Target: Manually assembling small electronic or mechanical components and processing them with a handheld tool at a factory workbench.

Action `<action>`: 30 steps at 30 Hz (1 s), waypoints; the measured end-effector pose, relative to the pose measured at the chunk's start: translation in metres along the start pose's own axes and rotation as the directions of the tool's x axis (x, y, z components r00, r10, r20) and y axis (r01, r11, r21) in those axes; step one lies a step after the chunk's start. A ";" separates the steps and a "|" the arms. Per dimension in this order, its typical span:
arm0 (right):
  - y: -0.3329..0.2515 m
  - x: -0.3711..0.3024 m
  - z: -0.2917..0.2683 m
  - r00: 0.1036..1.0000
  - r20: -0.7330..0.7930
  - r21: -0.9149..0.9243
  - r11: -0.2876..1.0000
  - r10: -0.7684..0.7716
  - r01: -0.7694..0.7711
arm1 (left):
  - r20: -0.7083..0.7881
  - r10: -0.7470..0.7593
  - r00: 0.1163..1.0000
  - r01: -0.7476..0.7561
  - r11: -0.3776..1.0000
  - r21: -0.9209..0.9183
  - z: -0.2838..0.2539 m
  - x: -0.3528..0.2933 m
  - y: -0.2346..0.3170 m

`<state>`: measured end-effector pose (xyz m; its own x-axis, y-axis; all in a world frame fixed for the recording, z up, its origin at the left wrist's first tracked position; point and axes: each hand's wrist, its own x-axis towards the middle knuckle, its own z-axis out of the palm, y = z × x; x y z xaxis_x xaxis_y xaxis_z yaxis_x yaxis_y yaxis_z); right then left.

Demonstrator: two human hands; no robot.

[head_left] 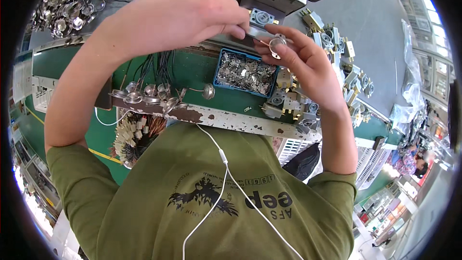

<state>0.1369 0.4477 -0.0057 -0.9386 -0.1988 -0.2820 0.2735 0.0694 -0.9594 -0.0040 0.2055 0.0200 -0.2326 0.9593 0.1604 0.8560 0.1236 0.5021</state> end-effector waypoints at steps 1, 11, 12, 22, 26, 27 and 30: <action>-0.001 0.002 0.001 1.000 0.005 -0.002 1.000 0.003 -0.003 | 0.012 -0.001 1.000 0.001 1.000 -0.029 -0.003 -0.001 -0.002; -0.006 0.009 0.007 1.000 0.016 0.269 0.963 0.008 -0.012 | 0.052 -0.100 0.994 0.097 0.993 0.064 -0.020 0.002 0.009; -0.006 0.008 0.008 0.996 -0.086 0.090 0.996 0.010 -0.003 | 0.049 -0.102 0.994 0.098 0.993 0.070 -0.017 0.001 0.007; -0.003 0.016 0.053 0.781 -0.532 0.494 0.629 -0.327 0.600 | -0.262 0.019 0.965 -0.080 0.971 -0.226 0.031 0.005 -0.008; -0.017 0.014 0.015 0.949 -0.254 0.086 0.973 -0.189 0.216 | -0.180 0.120 0.976 -0.058 0.947 0.316 0.011 0.000 -0.007; -0.020 0.019 0.014 0.972 -0.186 -0.031 0.990 -0.142 0.139 | -0.171 0.121 0.978 -0.064 0.949 0.309 0.008 -0.002 -0.005; -0.034 0.028 0.009 0.999 -0.013 -0.291 0.956 -0.039 0.034 | -0.121 0.162 0.979 -0.102 0.911 0.399 0.007 -0.007 -0.004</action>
<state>0.1030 0.4307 0.0189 -0.9511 -0.1891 -0.2444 0.1688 0.3443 -0.9236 -0.0024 0.2001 0.0110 -0.1448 0.9288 0.3412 0.9879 0.1165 0.1020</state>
